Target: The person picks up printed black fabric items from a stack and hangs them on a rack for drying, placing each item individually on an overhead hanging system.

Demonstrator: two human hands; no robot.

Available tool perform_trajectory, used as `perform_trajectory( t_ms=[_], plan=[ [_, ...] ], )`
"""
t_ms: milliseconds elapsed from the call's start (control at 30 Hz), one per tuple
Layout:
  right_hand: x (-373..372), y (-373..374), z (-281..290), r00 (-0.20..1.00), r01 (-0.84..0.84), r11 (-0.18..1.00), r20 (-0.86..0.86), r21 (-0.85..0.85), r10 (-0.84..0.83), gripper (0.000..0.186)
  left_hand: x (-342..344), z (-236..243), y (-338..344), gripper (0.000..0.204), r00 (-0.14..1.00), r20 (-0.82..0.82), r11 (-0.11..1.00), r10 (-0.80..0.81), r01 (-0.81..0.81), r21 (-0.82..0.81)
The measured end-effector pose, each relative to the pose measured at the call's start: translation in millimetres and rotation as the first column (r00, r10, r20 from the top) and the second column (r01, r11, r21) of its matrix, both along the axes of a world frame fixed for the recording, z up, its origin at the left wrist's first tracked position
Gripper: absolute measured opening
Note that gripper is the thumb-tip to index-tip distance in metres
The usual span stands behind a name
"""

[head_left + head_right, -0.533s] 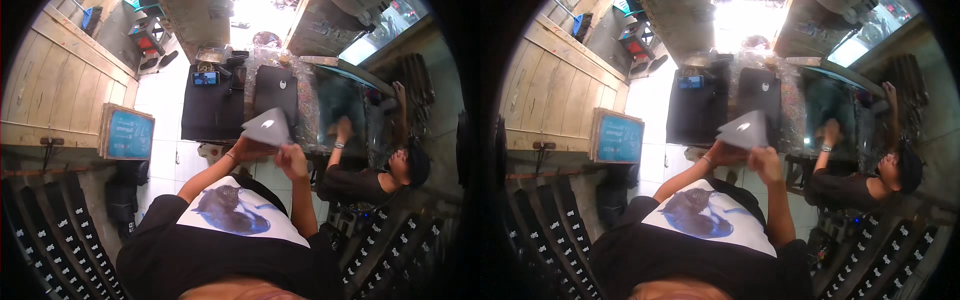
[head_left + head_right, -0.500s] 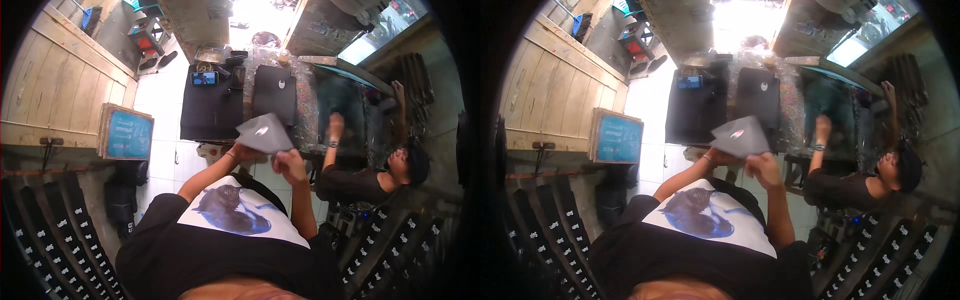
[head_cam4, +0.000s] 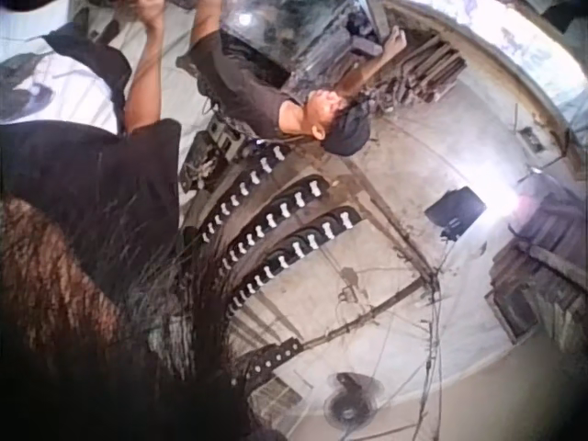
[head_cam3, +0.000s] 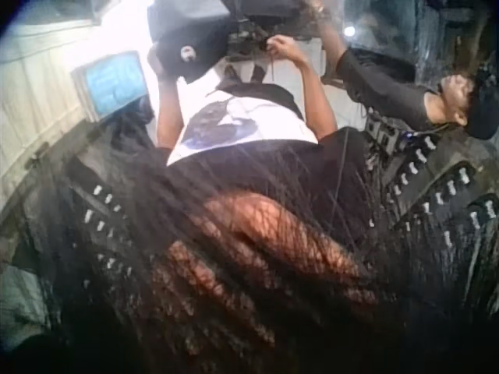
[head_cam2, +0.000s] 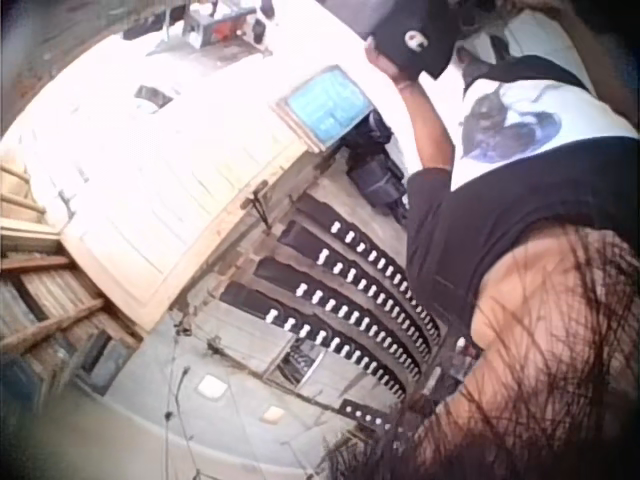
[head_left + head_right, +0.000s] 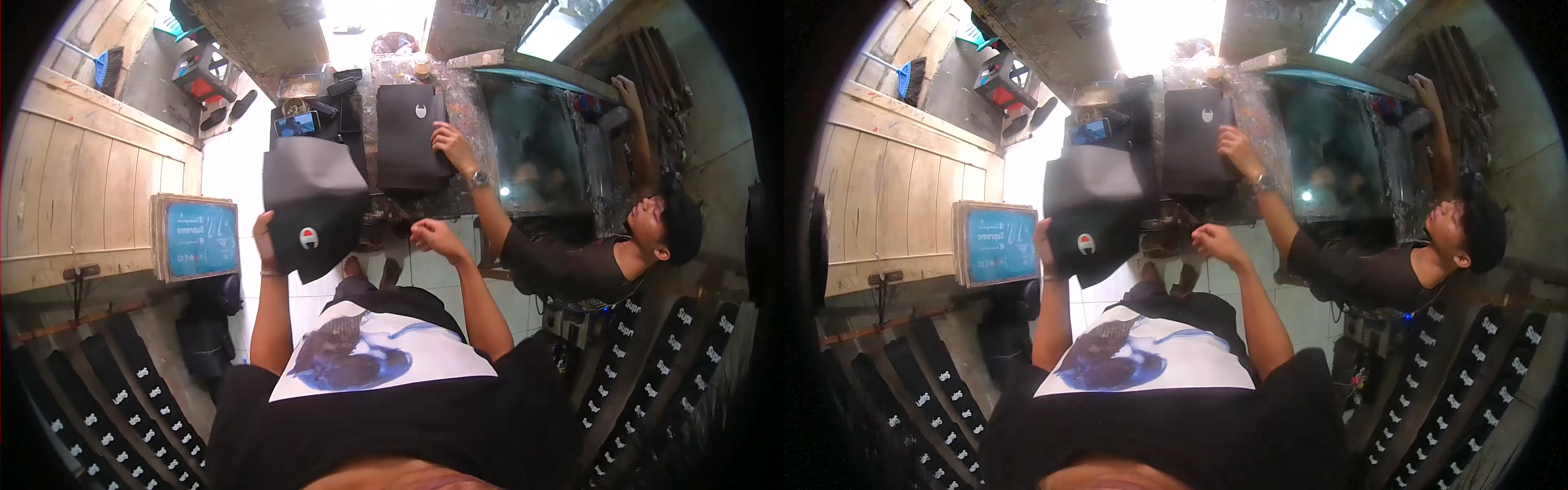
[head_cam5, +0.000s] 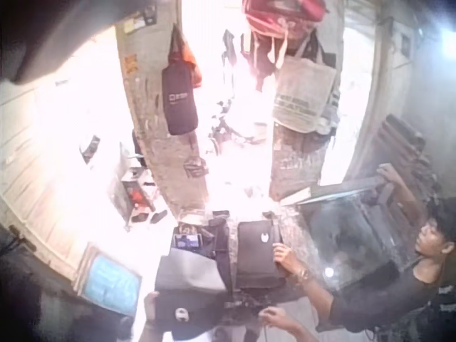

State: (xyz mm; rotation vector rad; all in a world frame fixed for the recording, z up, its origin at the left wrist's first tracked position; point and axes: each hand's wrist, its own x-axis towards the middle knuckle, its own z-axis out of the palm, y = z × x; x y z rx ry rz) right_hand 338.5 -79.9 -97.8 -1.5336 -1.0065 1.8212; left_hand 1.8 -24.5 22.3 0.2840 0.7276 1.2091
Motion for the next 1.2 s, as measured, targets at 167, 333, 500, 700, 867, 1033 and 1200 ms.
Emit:
perform_trajectory(
  t_ms=[167,333,500,700,867,1033,1200],
  plan=[
    [-13,33,-31,0.998,-0.07,0.994,-0.007,-0.079,0.07,0.024,-44,19,-40,0.044,0.965,0.153,0.971,0.215,-0.228,0.076],
    [-23,8,-134,0.947,-0.169,0.979,0.256,-0.118,0.194,0.024,-97,5,-85,0.043,0.924,0.074,0.921,0.374,-0.38,0.083],
    [-25,-60,-178,0.967,-0.066,0.932,0.208,-0.356,0.147,0.021,-103,8,-125,0.04,0.895,-0.035,0.895,0.446,-0.446,-0.021],
    [8,-141,-191,0.952,0.219,0.836,0.299,-0.503,-0.069,0.024,-93,11,-118,0.047,0.904,-0.123,0.908,0.41,-0.417,-0.042],
    [28,-168,-176,0.874,0.478,0.691,0.376,-0.542,-0.309,0.021,-83,14,-96,0.049,0.945,-0.146,0.956,0.294,-0.286,0.072],
    [19,-164,-166,0.84,0.538,0.712,0.353,-0.452,-0.411,0.024,-83,21,-83,0.045,0.981,-0.036,0.974,0.189,-0.183,0.13],
    [-24,-137,-141,0.8,0.588,0.745,0.365,-0.315,-0.477,0.028,-113,6,-62,0.045,0.993,0.072,0.988,0.095,-0.102,0.116]
  ],
)
